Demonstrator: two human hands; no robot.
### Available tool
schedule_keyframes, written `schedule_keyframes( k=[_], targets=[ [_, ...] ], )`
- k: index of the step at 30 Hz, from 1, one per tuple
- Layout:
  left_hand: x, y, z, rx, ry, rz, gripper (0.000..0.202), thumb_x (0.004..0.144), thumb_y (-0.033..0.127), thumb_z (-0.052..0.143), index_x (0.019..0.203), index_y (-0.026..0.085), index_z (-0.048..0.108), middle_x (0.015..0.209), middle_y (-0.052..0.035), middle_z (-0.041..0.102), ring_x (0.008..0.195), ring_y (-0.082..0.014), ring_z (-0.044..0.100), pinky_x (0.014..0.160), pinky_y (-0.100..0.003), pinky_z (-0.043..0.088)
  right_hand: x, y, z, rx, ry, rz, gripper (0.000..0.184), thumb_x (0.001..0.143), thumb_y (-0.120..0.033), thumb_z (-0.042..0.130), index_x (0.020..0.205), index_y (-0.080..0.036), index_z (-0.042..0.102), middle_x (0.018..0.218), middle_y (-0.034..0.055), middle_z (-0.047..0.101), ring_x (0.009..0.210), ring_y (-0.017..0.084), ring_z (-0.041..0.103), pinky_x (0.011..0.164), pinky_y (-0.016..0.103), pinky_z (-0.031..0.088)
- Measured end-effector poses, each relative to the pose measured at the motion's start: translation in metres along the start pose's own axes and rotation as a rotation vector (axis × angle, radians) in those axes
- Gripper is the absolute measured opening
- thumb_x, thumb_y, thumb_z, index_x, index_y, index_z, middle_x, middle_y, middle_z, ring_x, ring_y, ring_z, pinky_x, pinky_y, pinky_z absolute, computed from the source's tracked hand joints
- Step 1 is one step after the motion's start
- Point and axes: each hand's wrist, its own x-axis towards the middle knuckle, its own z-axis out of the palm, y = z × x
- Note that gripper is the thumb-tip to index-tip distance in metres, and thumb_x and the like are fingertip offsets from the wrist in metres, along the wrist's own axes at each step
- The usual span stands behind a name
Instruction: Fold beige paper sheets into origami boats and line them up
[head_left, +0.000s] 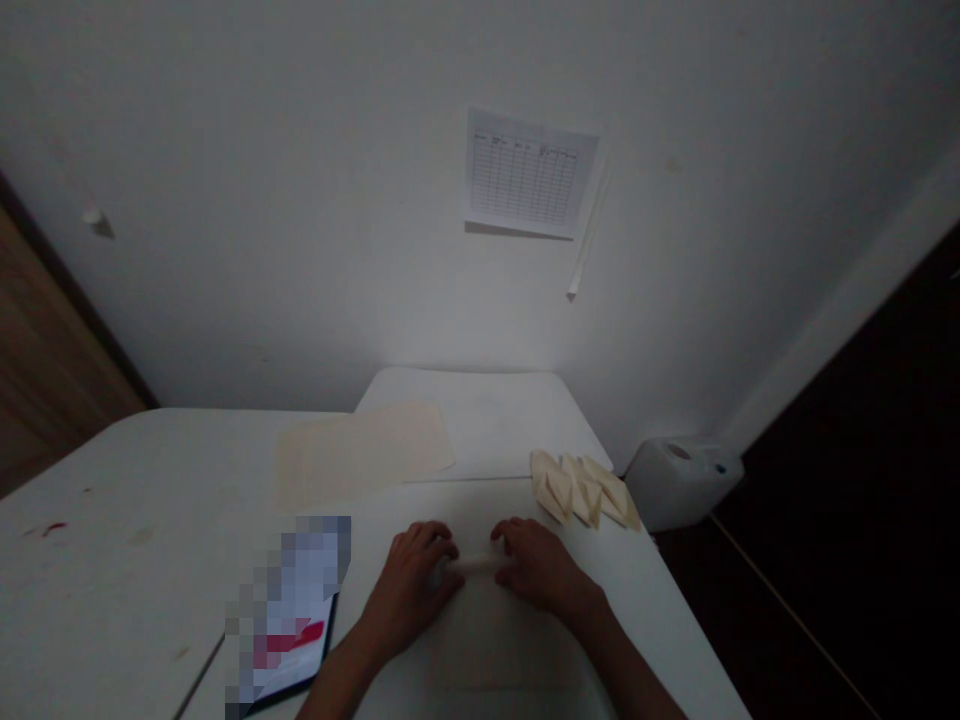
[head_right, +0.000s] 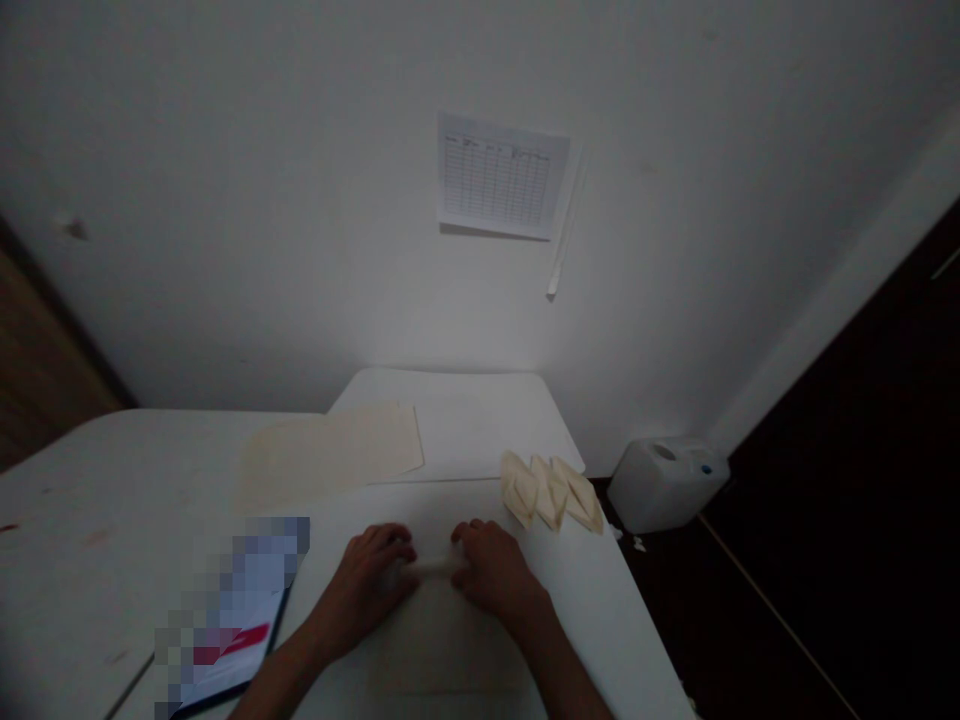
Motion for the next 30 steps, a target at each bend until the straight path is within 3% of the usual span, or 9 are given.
schedule_keyframes(
  k=[4,8,10,14,18,20,23,26,30],
  targets=[
    [0.0,0.0,0.001,-0.056,-0.028,0.023,0.011,0.076,0.018,0.065,0.086,0.023,0.063,0.102,-0.0029,0.063,0.101,-0.0232,0.055,0.087,-0.039,0.041,-0.001,-0.002,-0.001,0.019,-0.008,-0.038,0.041,0.067,-0.019,0.066,0.108,-0.021,0.062,0.091,0.0039,0.063,0.091,0.021,0.054,0.077,0.027,0.038],
    [-0.001,-0.006,0.005,-0.186,-0.004,0.008,0.007,0.081,0.019,0.059,0.086,0.022,0.063,0.095,-0.0032,0.064,0.094,-0.0206,0.059,0.086,-0.036,0.045,-0.001,0.0,0.001,0.131,-0.004,-0.029,0.026,0.064,-0.02,0.069,0.09,-0.019,0.067,0.09,0.0041,0.063,0.087,0.02,0.055,0.076,0.027,0.037],
    [-0.001,-0.008,0.005,-0.253,0.053,-0.07,0.011,0.082,0.023,0.059,0.092,0.023,0.062,0.094,-0.0034,0.065,0.089,-0.0199,0.061,0.082,-0.035,0.048,-0.001,0.003,0.001,0.198,0.033,0.007,0.023,0.065,-0.021,0.07,0.087,-0.019,0.067,0.09,0.0039,0.064,0.087,0.02,0.055,0.075,0.027,0.037],
    [0.003,-0.005,0.0,-0.363,0.275,-0.315,0.043,0.077,0.035,0.066,0.116,0.023,0.055,0.096,-0.0039,0.065,0.077,-0.019,0.062,0.074,-0.035,0.053,0.002,0.01,0.002,0.309,0.158,0.097,0.013,0.071,-0.028,0.068,0.076,-0.017,0.063,0.076,0.0007,0.062,0.073,0.017,0.055,0.064,0.025,0.037],
    [0.008,-0.003,-0.004,-0.599,0.379,-0.438,0.05,0.073,0.042,0.069,0.116,0.021,0.053,0.108,-0.0078,0.064,0.071,-0.0164,0.064,0.069,-0.034,0.055,0.003,0.016,0.014,0.718,0.307,0.179,0.024,0.073,-0.039,0.067,0.07,-0.017,0.058,0.067,-0.0009,0.061,0.063,0.016,0.056,0.057,0.024,0.039],
    [0.009,-0.004,-0.002,-0.714,0.362,-0.485,0.052,0.07,0.042,0.071,0.114,0.021,0.054,0.108,-0.0081,0.065,0.071,-0.0163,0.065,0.065,-0.032,0.055,0.003,0.018,0.024,0.932,0.308,0.182,0.028,0.073,-0.044,0.067,0.076,-0.018,0.06,0.076,0.002,0.067,0.071,0.02,0.062,0.061,0.026,0.045],
    [0.008,-0.006,0.003,-0.831,0.238,-0.576,0.047,0.066,0.044,0.073,0.103,0.017,0.061,0.085,-0.0055,0.068,0.062,-0.0159,0.063,0.051,-0.027,0.051,0.003,0.018,0.037,1.116,0.319,0.205,0.035,0.071,-0.049,0.07,0.085,-0.017,0.062,0.086,0.006,0.07,0.081,0.025,0.066,0.069,0.031,0.05],
    [0.006,-0.005,0.006,-0.854,0.164,-0.619,0.041,0.065,0.045,0.074,0.089,0.014,0.065,0.065,-0.0021,0.065,0.047,-0.0129,0.056,0.038,-0.022,0.042,0.004,0.018,0.044,1.151,0.346,0.224,0.04,0.069,-0.051,0.072,0.088,-0.017,0.062,0.087,0.0074,0.071,0.083,0.026,0.067,0.071,0.033,0.051],
    [0.006,0.0,0.001,-0.853,0.147,-0.619,0.036,0.067,0.047,0.072,0.081,0.013,0.067,0.055,0.0008,0.061,0.039,-0.0096,0.049,0.034,-0.019,0.035,0.006,0.019,0.045,1.122,0.344,0.213,0.041,0.069,-0.053,0.073,0.083,-0.017,0.061,0.084,0.0067,0.07,0.078,0.024,0.066,0.068,0.031,0.05]
  ],
)
